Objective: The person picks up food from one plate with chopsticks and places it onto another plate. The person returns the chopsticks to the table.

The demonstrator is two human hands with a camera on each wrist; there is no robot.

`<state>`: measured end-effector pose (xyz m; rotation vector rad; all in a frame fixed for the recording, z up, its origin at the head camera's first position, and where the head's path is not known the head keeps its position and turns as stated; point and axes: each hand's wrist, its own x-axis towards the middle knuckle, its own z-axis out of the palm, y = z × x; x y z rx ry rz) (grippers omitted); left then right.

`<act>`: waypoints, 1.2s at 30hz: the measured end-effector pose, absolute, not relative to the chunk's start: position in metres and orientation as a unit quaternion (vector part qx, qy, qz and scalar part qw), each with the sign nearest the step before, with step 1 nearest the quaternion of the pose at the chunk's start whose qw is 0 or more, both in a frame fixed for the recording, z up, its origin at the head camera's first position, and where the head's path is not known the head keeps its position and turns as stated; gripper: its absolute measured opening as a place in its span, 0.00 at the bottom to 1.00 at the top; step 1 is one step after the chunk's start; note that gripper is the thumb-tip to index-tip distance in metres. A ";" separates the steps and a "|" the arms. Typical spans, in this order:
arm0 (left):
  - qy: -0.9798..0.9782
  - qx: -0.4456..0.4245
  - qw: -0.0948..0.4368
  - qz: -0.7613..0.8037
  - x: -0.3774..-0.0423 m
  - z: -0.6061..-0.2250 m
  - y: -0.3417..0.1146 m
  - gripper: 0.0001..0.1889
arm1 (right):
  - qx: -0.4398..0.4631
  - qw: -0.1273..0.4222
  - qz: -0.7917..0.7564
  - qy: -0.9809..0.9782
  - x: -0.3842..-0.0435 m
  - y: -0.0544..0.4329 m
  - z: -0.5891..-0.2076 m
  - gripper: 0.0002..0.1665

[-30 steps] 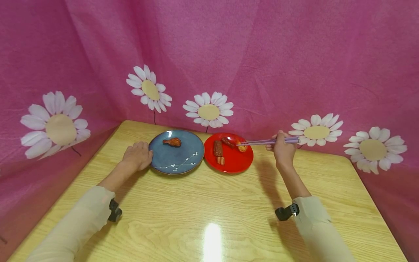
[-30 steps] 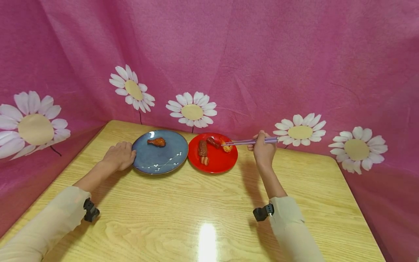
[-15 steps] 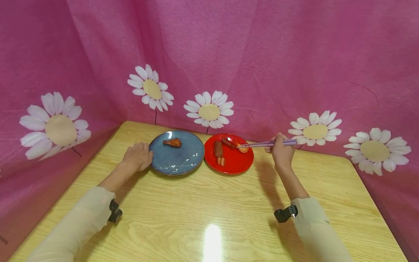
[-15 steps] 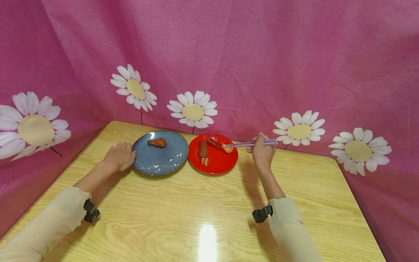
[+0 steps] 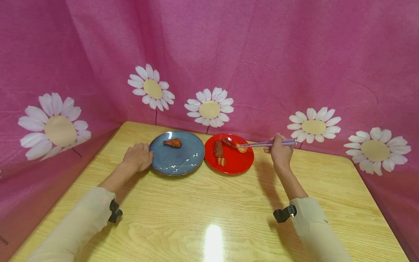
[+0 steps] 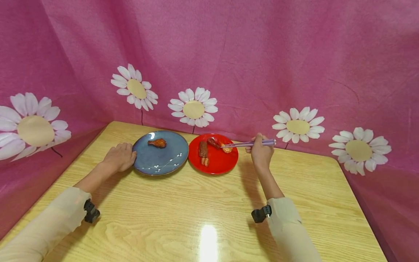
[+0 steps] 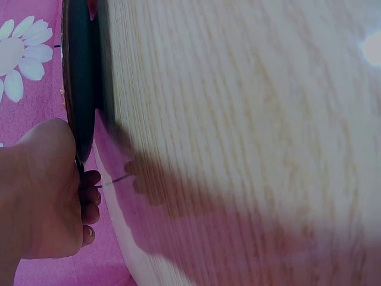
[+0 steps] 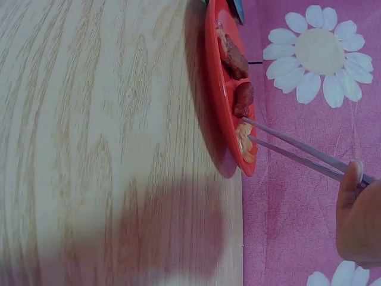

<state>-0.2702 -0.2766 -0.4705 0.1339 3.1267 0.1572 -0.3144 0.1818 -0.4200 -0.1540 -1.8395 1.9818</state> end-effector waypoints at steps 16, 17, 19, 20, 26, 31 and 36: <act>0.998 0.038 0.005 0.057 -0.268 -0.468 -0.276 0.20 | -0.016 0.201 0.739 -0.643 -0.313 0.177 -0.412 0.19; 0.998 0.038 0.006 0.057 -0.268 -0.468 -0.276 0.20 | -0.006 0.198 0.739 -0.644 -0.313 0.176 -0.411 0.19; 0.998 0.038 0.009 0.056 -0.268 -0.468 -0.276 0.20 | 0.017 0.187 0.741 -0.645 -0.310 0.173 -0.408 0.18; 0.998 0.038 0.009 0.056 -0.268 -0.469 -0.276 0.20 | 0.030 0.184 0.742 -0.644 -0.311 0.171 -0.408 0.18; 0.997 0.041 0.005 0.060 -0.270 -0.470 -0.277 0.20 | 0.078 0.160 0.743 -0.645 -0.313 0.164 -0.410 0.18; 0.997 0.043 0.004 0.059 -0.270 -0.469 -0.276 0.20 | 0.097 0.140 0.736 -0.655 -0.311 0.154 -0.405 0.20; 0.997 0.044 0.002 0.059 -0.270 -0.470 -0.276 0.20 | 0.113 0.128 0.733 -0.658 -0.310 0.140 -0.402 0.21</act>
